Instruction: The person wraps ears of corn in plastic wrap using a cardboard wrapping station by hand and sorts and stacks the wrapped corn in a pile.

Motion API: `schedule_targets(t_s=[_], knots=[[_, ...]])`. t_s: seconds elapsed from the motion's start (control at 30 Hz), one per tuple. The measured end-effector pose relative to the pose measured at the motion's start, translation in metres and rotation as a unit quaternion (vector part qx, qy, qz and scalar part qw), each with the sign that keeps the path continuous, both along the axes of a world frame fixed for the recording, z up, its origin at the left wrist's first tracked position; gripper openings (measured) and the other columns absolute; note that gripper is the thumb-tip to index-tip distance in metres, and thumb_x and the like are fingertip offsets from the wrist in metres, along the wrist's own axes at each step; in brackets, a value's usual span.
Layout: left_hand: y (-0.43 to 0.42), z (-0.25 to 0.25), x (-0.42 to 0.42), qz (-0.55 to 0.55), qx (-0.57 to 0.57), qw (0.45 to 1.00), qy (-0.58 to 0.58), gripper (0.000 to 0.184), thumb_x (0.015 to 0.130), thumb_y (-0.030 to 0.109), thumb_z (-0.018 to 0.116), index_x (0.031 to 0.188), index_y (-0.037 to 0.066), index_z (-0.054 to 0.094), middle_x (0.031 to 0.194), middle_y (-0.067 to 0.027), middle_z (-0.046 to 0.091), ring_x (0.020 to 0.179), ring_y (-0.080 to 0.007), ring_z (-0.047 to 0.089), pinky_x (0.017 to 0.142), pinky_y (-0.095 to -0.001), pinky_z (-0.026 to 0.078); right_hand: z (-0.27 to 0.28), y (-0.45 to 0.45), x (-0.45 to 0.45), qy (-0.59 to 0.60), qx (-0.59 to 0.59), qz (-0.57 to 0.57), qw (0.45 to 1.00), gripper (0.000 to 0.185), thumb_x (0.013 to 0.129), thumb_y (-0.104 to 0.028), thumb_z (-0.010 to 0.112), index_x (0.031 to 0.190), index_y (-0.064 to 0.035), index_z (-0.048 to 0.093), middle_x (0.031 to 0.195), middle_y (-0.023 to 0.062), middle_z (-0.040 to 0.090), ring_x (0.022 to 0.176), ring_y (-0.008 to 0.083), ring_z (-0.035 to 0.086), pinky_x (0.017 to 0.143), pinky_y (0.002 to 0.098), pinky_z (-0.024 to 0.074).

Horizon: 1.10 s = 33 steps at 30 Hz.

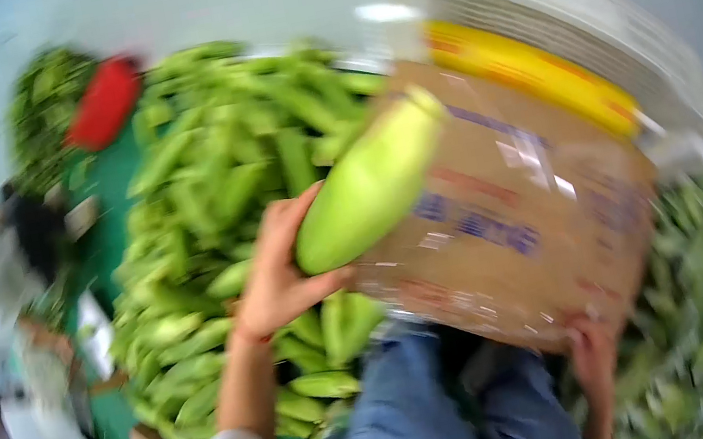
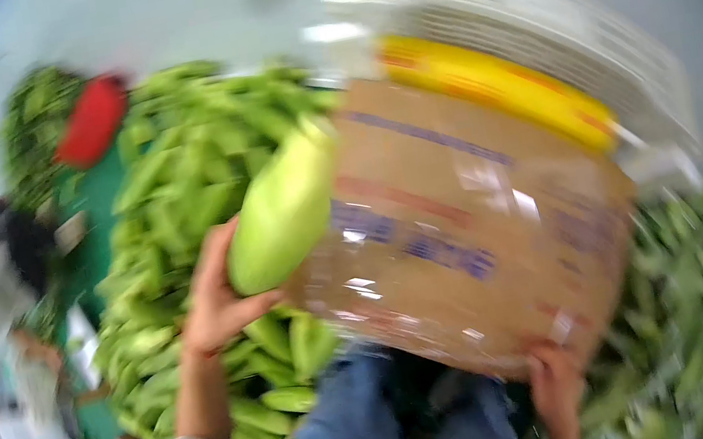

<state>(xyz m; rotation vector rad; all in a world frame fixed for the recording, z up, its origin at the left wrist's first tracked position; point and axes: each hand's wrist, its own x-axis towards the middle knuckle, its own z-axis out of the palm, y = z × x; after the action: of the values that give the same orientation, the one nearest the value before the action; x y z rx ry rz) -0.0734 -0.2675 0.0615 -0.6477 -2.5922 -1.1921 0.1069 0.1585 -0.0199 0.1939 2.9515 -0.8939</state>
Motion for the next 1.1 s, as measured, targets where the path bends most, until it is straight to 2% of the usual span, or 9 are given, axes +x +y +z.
schedule_targets(t_s=[0.23,0.37,0.43,0.5,0.6,0.67,0.8,0.93,1.1], knots=[[0.141,-0.016,-0.007,-0.324,-0.152,0.931,0.068,0.064,0.063,0.023,0.076,0.125,0.024,0.06,0.103,-0.0068,0.065,0.091,-0.023,0.063,0.07,-0.0353,0.054,0.047,-0.022,-0.005,0.015,0.073,0.053,0.996,0.006,0.089,-0.01,0.059,0.087,-0.0047,0.057,0.081,0.0119,0.062,0.073,0.0298,0.061,0.064,0.0378,0.0478],[0.148,-0.03,-0.033,-0.375,-0.168,0.903,-0.124,0.057,0.069,0.022,0.072,0.125,0.016,0.06,0.113,-0.0128,0.061,0.098,-0.0304,0.061,0.08,-0.0377,0.053,0.068,-0.011,-0.014,0.104,-0.423,-0.129,0.891,0.006,0.093,-0.009,0.054,0.097,-0.0043,0.054,0.092,0.005,0.065,0.078,0.0126,0.061,0.064,0.0287,0.0504],[0.152,-0.032,-0.03,-0.357,-0.157,0.916,-0.094,0.057,0.071,0.021,0.071,0.126,0.015,0.058,0.119,-0.0139,0.058,0.102,-0.0311,0.059,0.084,-0.0387,0.052,0.062,-0.025,-0.057,0.107,-0.408,-0.128,0.898,0.02,0.091,-0.016,0.058,0.106,-0.0037,0.054,0.101,0.0094,0.065,0.086,0.0179,0.062,0.075,0.0321,0.0508],[0.157,-0.017,-0.025,-0.316,-0.182,0.927,-0.087,0.062,0.071,0.026,0.074,0.129,0.013,0.056,0.133,-0.0192,0.048,0.113,-0.038,0.053,0.093,-0.044,0.048,0.034,-0.043,-0.096,0.162,-0.083,0.076,0.98,0.044,0.086,-0.031,0.066,0.119,-0.0037,0.055,0.108,0.0113,0.061,0.098,0.0251,0.058,0.088,0.0396,0.0461],[0.128,-0.031,0.012,-0.146,-0.141,0.969,0.143,0.071,0.069,0.035,0.078,0.131,0.013,0.053,0.137,-0.0246,0.043,0.119,-0.0461,0.047,0.098,-0.0493,0.042,0.023,-0.052,-0.115,0.168,0.097,0.061,0.979,0.054,0.078,-0.041,0.07,0.115,-0.0043,0.056,0.111,0.012,0.059,0.1,0.03,0.056,0.087,0.0426,0.0451],[0.112,-0.068,0.052,-0.06,-0.072,0.993,0.074,0.084,0.066,0.04,0.08,0.138,0.013,0.046,0.138,-0.027,0.041,0.123,-0.0461,0.044,0.097,-0.0502,0.041,0.015,-0.051,-0.12,0.214,0.105,0.039,0.97,0.05,0.075,-0.044,0.072,0.106,-0.0059,0.062,0.102,0.0096,0.058,0.096,0.0282,0.057,0.077,0.041,0.0472],[0.061,-0.084,0.045,-0.064,-0.215,0.974,-0.034,0.035,0.077,0.008,0.069,0.111,0.01,0.065,0.101,-0.0161,0.067,0.094,-0.028,0.066,0.077,-0.0368,0.053,0.017,-0.05,-0.129,0.233,0.09,0.025,0.968,0.039,0.072,-0.038,0.073,0.094,-0.0072,0.066,0.085,0.0074,0.053,0.083,0.026,0.058,0.066,0.0374,0.0493],[0.072,-0.034,-0.042,-0.091,0.006,0.99,-0.111,0.012,0.083,0.008,0.063,0.093,0.005,0.069,0.083,-0.0129,0.066,0.076,-0.0282,0.065,0.068,-0.0373,0.052,0.012,-0.04,-0.141,0.28,0.083,0.066,0.954,0.034,0.072,-0.034,0.073,0.092,-0.0071,0.066,0.083,0.006,0.054,0.076,0.0243,0.059,0.061,0.0349,0.0494],[0.161,-0.058,-0.095,-0.263,-0.297,0.917,-0.039,0.013,0.082,0.015,0.06,0.092,0.009,0.065,0.079,-0.0183,0.064,0.083,-0.0336,0.064,0.072,-0.0436,0.051,0.012,-0.039,-0.144,0.293,0.091,0.08,0.949,0.028,0.075,-0.032,0.07,0.086,-0.007,0.066,0.08,0.0066,0.057,0.067,0.0262,0.06,0.056,0.0353,0.0494]])
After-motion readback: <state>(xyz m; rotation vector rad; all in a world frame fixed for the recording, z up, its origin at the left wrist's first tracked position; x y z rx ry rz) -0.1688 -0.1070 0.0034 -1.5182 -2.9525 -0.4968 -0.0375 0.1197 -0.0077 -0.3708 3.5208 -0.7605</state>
